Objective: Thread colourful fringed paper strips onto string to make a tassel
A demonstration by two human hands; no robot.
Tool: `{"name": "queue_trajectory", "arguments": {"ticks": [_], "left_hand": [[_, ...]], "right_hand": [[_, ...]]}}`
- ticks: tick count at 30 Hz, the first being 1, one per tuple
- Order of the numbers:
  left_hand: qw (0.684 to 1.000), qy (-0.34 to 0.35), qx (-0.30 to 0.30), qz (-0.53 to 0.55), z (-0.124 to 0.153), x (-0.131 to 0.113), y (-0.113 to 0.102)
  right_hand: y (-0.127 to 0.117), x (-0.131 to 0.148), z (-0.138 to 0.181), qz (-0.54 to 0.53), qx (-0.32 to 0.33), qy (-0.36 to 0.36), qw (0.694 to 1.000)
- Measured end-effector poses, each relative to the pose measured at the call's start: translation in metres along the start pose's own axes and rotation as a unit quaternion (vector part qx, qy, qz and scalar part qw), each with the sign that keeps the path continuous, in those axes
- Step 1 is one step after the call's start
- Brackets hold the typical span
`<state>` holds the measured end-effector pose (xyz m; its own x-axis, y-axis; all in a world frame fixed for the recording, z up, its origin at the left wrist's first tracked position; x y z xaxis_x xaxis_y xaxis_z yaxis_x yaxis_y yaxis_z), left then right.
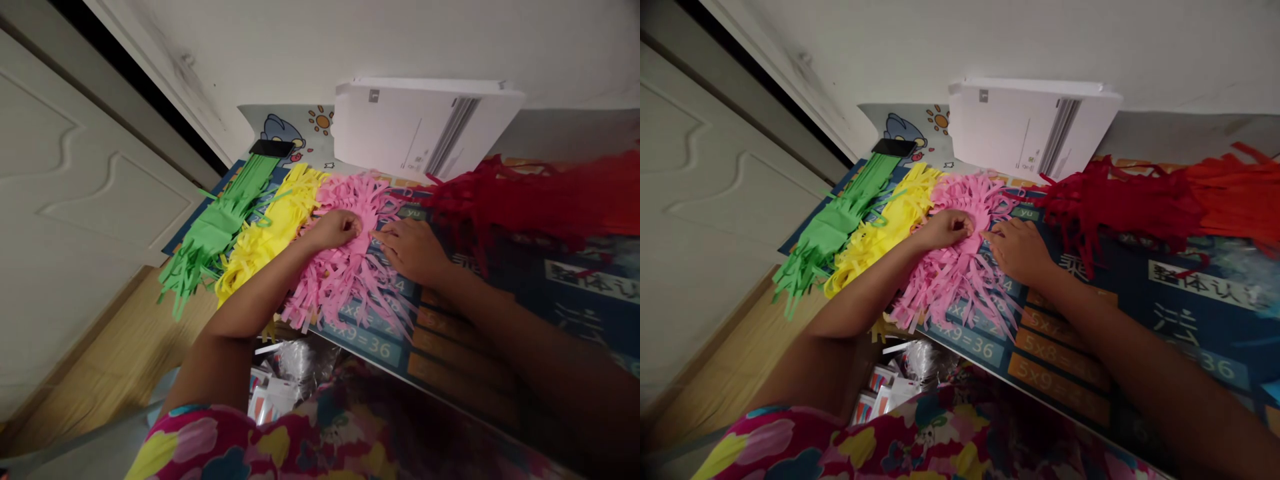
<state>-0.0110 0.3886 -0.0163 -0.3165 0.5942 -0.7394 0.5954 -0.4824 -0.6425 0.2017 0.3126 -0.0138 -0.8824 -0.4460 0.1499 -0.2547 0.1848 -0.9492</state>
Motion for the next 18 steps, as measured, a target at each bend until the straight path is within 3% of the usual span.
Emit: {"name": "queue_trajectory", "arguments": {"ticks": [18], "left_hand": [[1.000, -0.016, -0.017, -0.015, -0.0006, -0.0003, 0.0007]], "right_hand": [[0.0025, 0.0023, 0.0009, -0.007, -0.014, 0.008, 1.000]]}}
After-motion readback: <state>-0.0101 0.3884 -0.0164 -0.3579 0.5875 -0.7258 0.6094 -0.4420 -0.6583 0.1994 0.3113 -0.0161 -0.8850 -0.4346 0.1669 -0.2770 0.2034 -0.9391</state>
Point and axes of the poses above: each hand's wrist, its own z-axis away from the middle knuckle, its own y-axis out of the palm, x = y × z, the point moved 1 cm from there along -z, towards the middle knuckle, and after that the axes turned 11 degrees about y, right-handed, at the moved point
